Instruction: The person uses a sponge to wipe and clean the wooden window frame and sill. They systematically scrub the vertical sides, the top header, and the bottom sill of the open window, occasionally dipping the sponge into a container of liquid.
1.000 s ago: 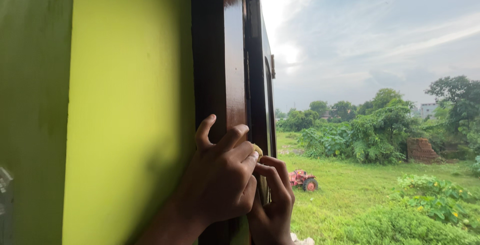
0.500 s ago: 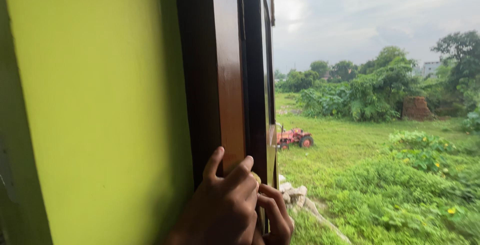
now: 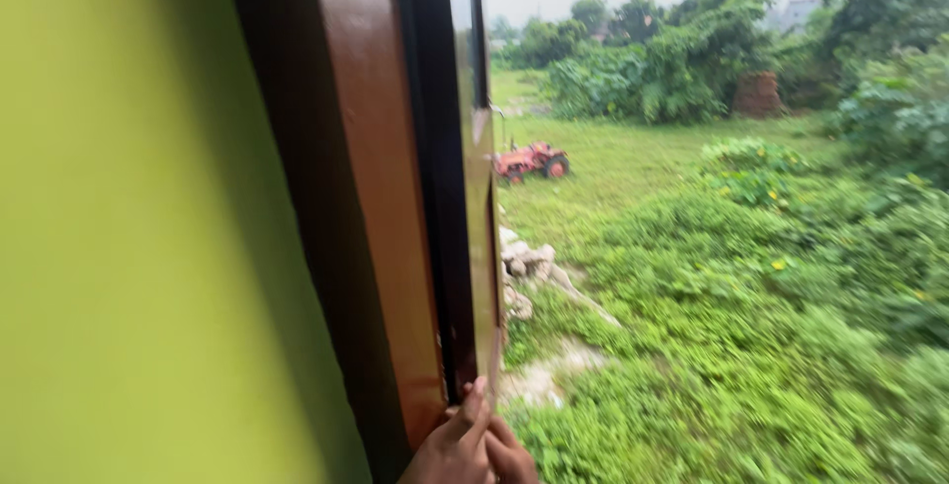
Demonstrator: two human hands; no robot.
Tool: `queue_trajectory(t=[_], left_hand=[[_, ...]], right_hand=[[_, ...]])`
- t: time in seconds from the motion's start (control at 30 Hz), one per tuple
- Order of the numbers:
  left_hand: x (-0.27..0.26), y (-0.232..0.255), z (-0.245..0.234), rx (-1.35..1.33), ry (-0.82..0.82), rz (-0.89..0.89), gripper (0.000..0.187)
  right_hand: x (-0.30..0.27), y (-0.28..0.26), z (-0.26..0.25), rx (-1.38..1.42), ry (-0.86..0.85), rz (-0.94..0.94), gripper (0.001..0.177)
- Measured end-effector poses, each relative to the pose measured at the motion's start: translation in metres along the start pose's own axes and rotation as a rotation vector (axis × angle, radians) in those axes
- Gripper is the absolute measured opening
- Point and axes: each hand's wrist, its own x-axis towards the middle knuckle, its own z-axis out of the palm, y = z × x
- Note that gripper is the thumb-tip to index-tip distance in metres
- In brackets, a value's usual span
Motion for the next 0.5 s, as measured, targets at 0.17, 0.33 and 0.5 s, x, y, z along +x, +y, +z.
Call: queue_trajectory(t=[0.17, 0.33, 0.5], left_hand=[[-0.062, 0.129, 0.118, 0.034, 0.179, -0.018, 0.017], [-0.118, 0.215, 0.159, -0.044, 0.331, 0.060, 0.013], [-0.130, 0.252, 0.114, -0.295, 0.440, -0.291, 0.022]], right_hand=[[-0.089, 0.002, 0.001, -0.185, -0.084, 0.083, 0.028], [-0.199, 0.012, -0.019, -0.429, -0.191, 0.171, 0.027], [-0.291, 0.035, -0.014, -0.670, -0.309, 0.152, 0.027]])
